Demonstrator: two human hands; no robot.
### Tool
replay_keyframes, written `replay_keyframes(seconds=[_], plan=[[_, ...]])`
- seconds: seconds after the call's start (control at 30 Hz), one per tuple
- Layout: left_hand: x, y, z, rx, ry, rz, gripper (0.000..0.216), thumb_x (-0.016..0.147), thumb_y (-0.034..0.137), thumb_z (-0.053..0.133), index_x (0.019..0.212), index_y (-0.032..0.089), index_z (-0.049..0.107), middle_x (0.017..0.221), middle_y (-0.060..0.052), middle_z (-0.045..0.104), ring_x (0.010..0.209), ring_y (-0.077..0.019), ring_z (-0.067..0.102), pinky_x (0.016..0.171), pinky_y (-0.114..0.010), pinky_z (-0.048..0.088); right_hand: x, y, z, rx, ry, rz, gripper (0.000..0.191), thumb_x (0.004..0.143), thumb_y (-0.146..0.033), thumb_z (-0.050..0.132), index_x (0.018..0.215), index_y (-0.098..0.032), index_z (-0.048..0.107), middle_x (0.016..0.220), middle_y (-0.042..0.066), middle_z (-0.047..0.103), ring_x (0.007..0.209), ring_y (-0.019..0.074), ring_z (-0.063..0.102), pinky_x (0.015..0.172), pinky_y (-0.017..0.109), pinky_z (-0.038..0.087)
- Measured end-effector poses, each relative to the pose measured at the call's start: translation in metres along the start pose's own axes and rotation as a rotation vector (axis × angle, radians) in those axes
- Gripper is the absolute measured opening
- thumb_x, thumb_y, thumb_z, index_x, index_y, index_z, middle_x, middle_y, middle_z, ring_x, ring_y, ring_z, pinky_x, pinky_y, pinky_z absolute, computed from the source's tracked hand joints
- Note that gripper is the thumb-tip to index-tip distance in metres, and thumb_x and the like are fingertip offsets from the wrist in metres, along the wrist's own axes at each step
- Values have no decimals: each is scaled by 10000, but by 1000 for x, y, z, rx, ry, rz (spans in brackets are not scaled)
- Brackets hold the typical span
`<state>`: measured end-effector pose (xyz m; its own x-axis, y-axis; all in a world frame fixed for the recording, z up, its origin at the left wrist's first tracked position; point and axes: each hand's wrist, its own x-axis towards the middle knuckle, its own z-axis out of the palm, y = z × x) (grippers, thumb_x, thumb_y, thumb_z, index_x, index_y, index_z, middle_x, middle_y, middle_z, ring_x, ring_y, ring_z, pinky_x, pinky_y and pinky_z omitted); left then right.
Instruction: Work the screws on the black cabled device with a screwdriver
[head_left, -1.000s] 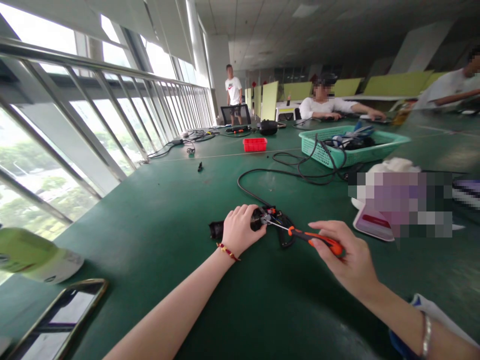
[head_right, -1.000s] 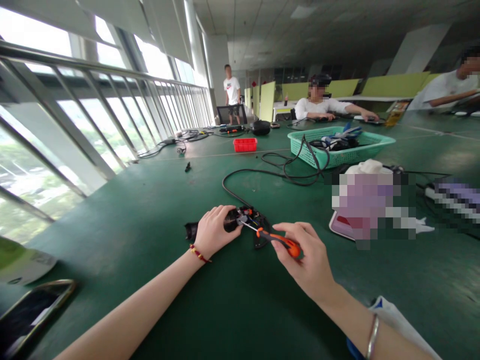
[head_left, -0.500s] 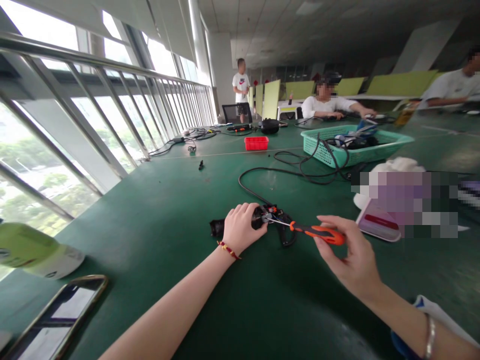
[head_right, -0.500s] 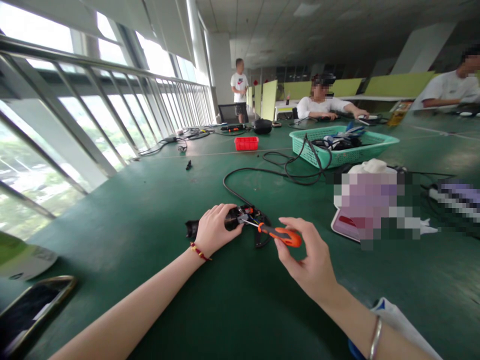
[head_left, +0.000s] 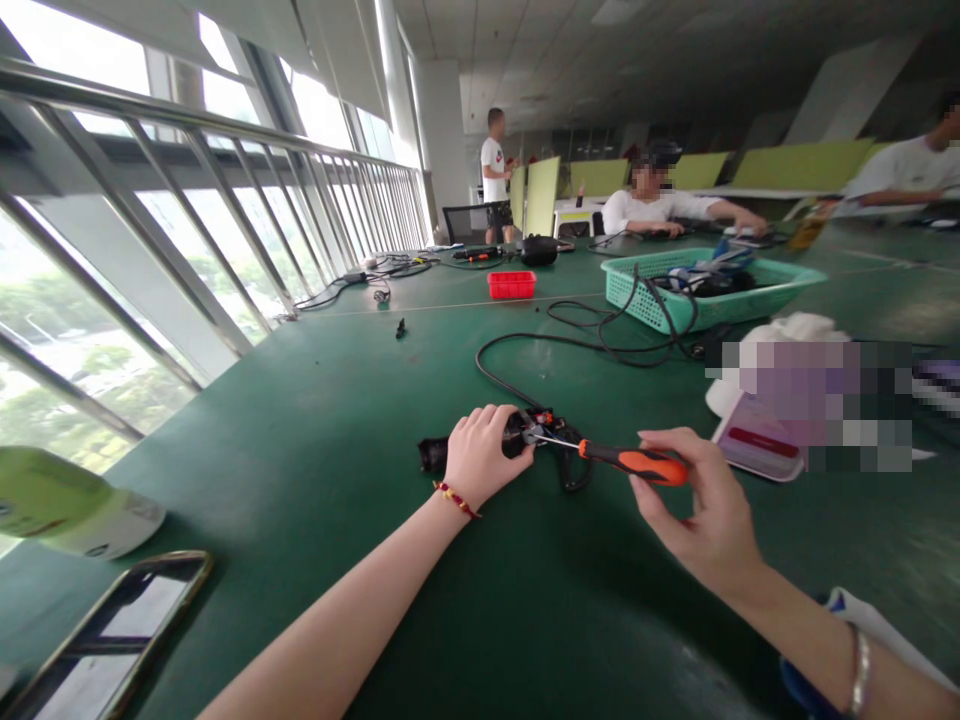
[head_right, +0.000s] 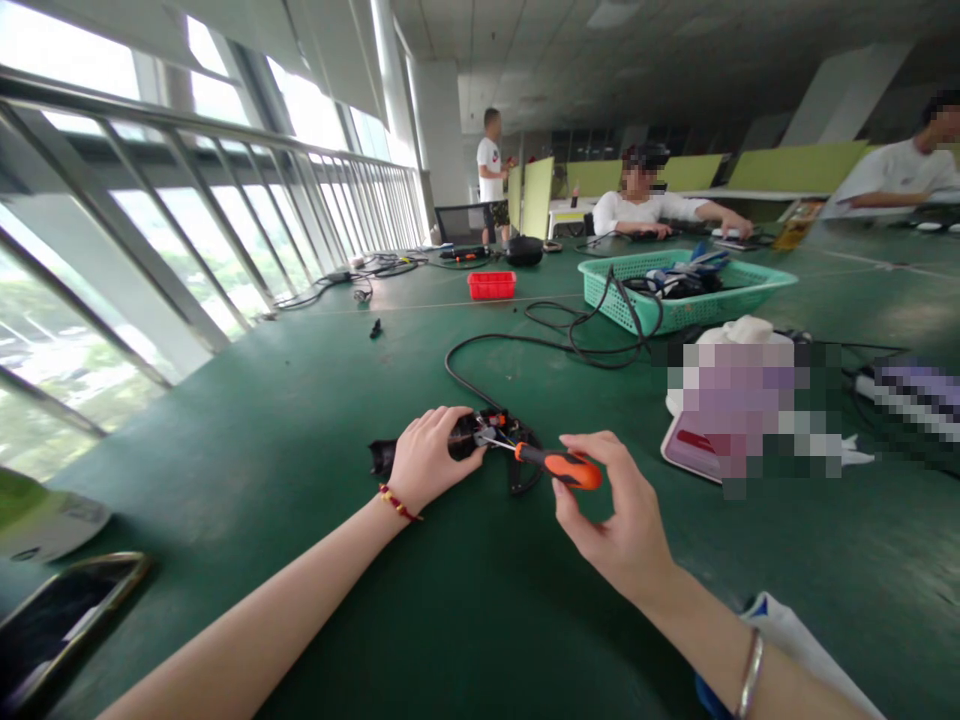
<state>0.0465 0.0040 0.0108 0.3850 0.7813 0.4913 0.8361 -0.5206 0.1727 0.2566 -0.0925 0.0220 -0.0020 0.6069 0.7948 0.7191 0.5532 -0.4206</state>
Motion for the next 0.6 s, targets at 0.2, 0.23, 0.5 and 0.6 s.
replay_keyframes(seconds=[0.2, 0.23, 0.5, 0.6], plan=[[0, 0, 1, 8, 9, 7, 362, 750, 396, 575, 1054, 203, 539, 946, -31, 631, 901, -213, 573, 769, -334, 439, 2, -3, -2, -32, -102, 50, 123, 819, -226, 562, 940, -226, 582, 758, 7, 625, 668, 142, 610, 602, 268, 498], [0, 0, 0, 6, 10, 6, 360, 751, 395, 576, 1053, 204, 538, 944, -31, 631, 900, -212, 574, 768, -333, 439, 3, -4, -2, -33, -92, 45, 136, 819, -226, 560, 954, -223, 578, 781, 13, 627, 683, 146, 613, 612, 274, 502], [0, 1, -1, 0, 1, 0, 347, 754, 397, 573, 1044, 210, 534, 932, -29, 631, 889, -208, 578, 758, -328, 443, 1, -3, 0, -36, -16, 26, 234, 793, -212, 584, 1025, -214, 552, 852, 36, 615, 726, 158, 608, 643, 291, 507], [0, 1, 0, -4, -3, -5, 351, 751, 393, 578, 1048, 211, 534, 944, -31, 631, 891, -207, 576, 765, -331, 445, 1, -2, -1, -60, -60, 106, 158, 815, -257, 565, 968, -220, 582, 734, 4, 611, 607, 134, 583, 577, 272, 491]])
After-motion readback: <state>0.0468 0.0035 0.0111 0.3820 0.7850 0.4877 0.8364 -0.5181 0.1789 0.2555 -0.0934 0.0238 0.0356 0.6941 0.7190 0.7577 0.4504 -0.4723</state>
